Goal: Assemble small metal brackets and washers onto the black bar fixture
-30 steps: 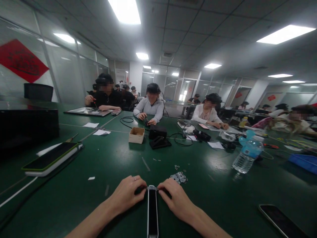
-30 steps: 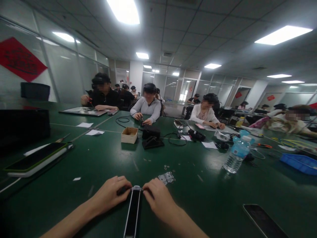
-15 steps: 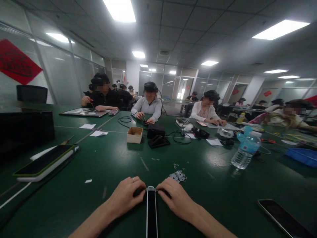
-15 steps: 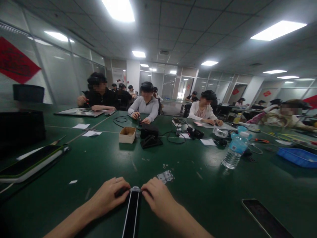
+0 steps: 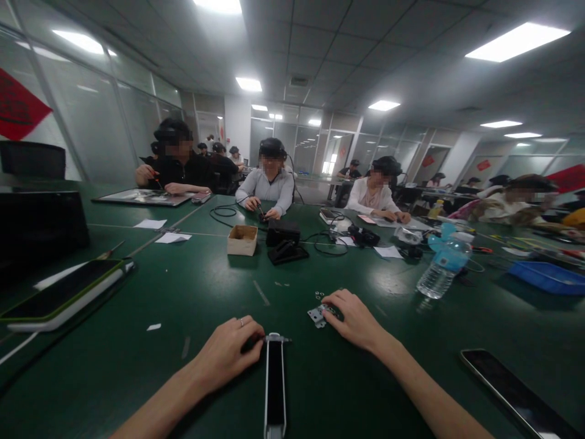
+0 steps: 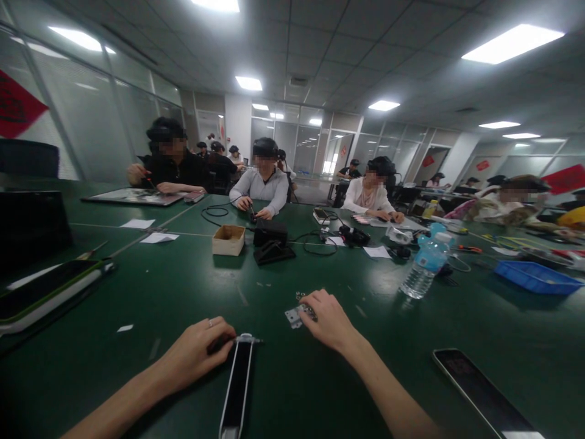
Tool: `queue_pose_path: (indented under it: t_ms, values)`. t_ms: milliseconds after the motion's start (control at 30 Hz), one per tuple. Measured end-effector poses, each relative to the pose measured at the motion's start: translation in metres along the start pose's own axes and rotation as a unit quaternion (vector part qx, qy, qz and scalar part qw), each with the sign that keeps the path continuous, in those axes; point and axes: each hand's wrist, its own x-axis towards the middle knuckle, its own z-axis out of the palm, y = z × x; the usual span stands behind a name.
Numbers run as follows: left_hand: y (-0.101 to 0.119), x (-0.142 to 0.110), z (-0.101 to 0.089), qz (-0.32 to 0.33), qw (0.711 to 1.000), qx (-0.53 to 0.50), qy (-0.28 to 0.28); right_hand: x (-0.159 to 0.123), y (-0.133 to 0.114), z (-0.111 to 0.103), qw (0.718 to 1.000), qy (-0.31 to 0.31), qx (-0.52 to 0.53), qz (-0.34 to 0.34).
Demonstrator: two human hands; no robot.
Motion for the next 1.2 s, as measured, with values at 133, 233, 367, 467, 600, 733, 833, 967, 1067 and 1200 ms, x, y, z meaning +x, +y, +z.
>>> queue_pose_path:
  t_ms: [133, 233, 367, 467, 600, 733, 833, 967, 1067, 1200]
  values:
    - [0.001, 0.000, -0.001, 0.007, 1.000, 0.000, -0.003, 0.002, -0.009, 0.010, 0.999, 0.004, -0.019, 0.036]
    - [0.002, 0.000, -0.003, 0.002, 1.000, 0.002, -0.006, 0.004, -0.014, 0.018, 0.998, 0.022, -0.007, 0.062]
    - [0.004, 0.000, -0.005, -0.006, 1.000, -0.002, -0.011, 0.005, -0.014, 0.018, 0.995, 0.067, 0.027, 0.073]
    - [0.005, 0.000, -0.006, -0.012, 1.000, 0.000, -0.017, 0.005, -0.005, 0.004, 0.987, 0.146, 0.016, 0.060]
    - [0.006, 0.000, -0.006, -0.010, 1.000, -0.001, -0.017, 0.004, 0.017, -0.019, 0.981, 0.159, -0.048, 0.095]
    - [0.006, 0.000, -0.007, -0.006, 1.000, -0.005, -0.011, -0.001, 0.038, -0.028, 0.986, 0.021, -0.110, 0.123]
    - [0.007, 0.000, -0.009, -0.010, 1.000, -0.006, -0.021, -0.003, 0.044, -0.026, 0.982, -0.038, -0.132, 0.133]
    - [0.008, 0.000, -0.009, -0.006, 1.000, -0.005, -0.018, -0.004, 0.045, -0.024, 0.982, -0.064, -0.122, 0.130]
    - [0.007, 0.001, -0.008, -0.003, 1.000, 0.004, -0.015, -0.004, 0.042, -0.027, 0.982, -0.064, -0.125, 0.128]
    - [0.008, 0.001, -0.009, 0.000, 1.000, 0.006, -0.016, -0.003, 0.030, -0.031, 0.988, -0.045, -0.110, 0.093]
